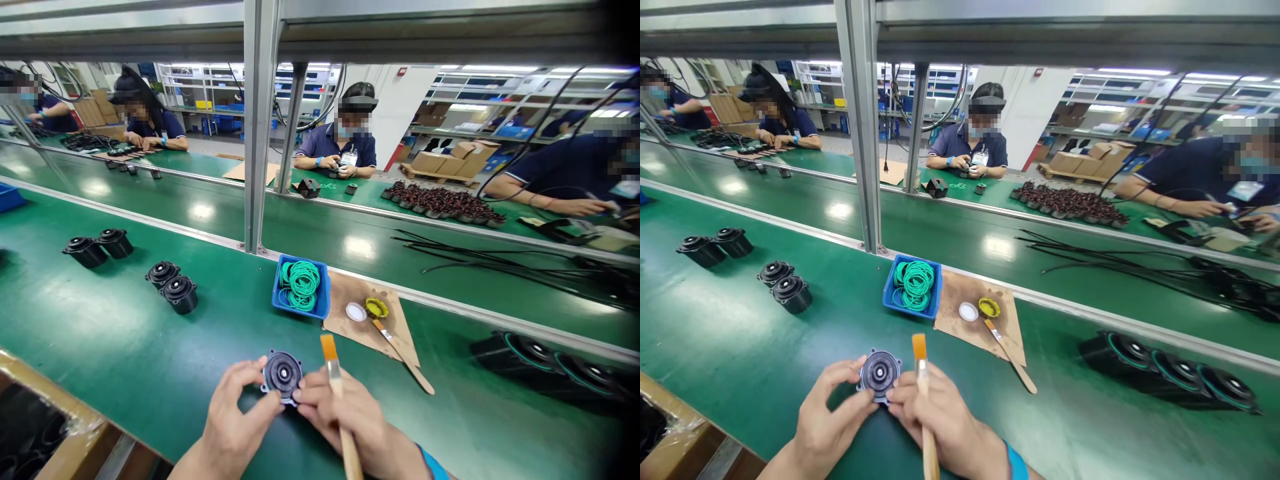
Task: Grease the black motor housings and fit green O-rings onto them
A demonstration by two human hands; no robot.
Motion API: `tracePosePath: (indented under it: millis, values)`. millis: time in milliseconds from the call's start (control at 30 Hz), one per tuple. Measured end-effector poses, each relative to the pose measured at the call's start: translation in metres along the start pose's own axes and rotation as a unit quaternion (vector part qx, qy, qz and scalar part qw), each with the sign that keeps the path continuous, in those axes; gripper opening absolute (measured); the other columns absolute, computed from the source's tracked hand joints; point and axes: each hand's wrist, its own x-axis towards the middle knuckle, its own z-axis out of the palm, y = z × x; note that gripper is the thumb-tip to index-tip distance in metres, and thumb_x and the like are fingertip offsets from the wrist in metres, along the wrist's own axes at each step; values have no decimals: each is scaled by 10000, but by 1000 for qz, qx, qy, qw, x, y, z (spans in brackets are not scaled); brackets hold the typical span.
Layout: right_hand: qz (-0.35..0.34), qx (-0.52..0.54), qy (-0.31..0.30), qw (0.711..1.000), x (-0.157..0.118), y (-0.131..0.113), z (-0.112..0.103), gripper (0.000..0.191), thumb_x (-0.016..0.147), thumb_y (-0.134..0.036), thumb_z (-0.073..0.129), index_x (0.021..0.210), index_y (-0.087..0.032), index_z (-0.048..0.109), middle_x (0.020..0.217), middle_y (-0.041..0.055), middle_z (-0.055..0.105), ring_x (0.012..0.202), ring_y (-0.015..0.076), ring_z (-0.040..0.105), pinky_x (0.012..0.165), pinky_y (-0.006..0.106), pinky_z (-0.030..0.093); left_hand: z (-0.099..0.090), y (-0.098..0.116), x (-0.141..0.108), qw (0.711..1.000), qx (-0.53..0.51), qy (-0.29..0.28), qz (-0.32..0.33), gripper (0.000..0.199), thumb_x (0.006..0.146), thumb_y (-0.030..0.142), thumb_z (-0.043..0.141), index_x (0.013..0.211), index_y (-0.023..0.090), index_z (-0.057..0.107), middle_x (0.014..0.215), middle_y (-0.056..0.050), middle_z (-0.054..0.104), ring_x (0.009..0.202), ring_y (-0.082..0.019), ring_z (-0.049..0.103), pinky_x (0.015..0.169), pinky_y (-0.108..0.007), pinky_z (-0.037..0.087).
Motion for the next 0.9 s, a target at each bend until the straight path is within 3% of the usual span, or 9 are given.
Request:
tracePosePath:
  millis: [100,200,267,333,400,467,567,733,900]
  values:
    - [161,110,64,979,16,-7,-10,125,1018,-275,519,1016,-228,636,934,75,769,932,208,717,803,330,590,0,-3,-3,992,-38,-40,-114,415,868,288,684,1247,192,547,1139,-140,624,1018,-263,710,863,-400,627]
    - [282,238,107,923,32,-14,-20,419,1046,-501,354,1235,-211,590,688,61,721,743,230,713,656,341,584,3,-6,-3,974,-91,-121,-167,830,828,366,726,1503,182,279,1323,-194,603,1162,-313,665,934,-455,595]
    - [346,320,90,877,39,-18,-25,585,1018,-624,275,1386,-218,478,526,5,635,497,202,632,472,303,508,5,-7,-3,965,-115,-155,-179,871,822,359,737,1520,204,241,1316,-166,641,1178,-305,665,947,-444,588]
    - [397,354,51,845,42,-20,-27,692,970,-716,282,1439,-228,423,502,-24,597,362,153,516,379,262,403,5,-7,-2,960,-120,-160,-196,768,797,353,768,1439,223,367,1251,-127,689,1122,-288,697,928,-422,595]
    - [412,346,21,843,43,-22,-29,706,927,-757,366,1345,-212,528,523,-26,581,379,125,486,394,240,379,4,-7,-2,957,-121,-151,-216,657,741,377,820,1290,227,491,1164,-93,722,1033,-274,729,882,-403,611]
    - [414,318,16,853,44,-23,-30,654,911,-758,414,1116,-185,650,531,-15,562,445,123,498,439,238,396,3,-7,-2,953,-129,-142,-236,624,690,412,857,1190,227,531,1073,-62,741,937,-252,748,818,-373,624]
    - [439,301,4,846,46,-23,-31,606,909,-749,434,867,-179,636,509,-8,560,456,117,482,442,232,381,2,-7,-4,950,-133,-125,-253,628,670,465,866,1155,234,539,1010,-36,748,861,-225,754,770,-343,628]
    - [486,341,-40,804,46,-18,-28,525,881,-702,539,796,-185,554,502,-2,609,398,100,489,393,203,355,3,-8,-8,955,-128,-107,-247,636,680,547,836,1150,238,540,1034,-42,741,894,-226,756,788,-349,632]
    - [482,328,-61,810,41,-14,-21,549,894,-690,517,717,-172,564,505,2,599,380,82,488,382,192,357,3,-7,-7,959,-121,-98,-235,629,685,568,823,1138,229,547,1035,-55,735,895,-233,758,769,-349,641]
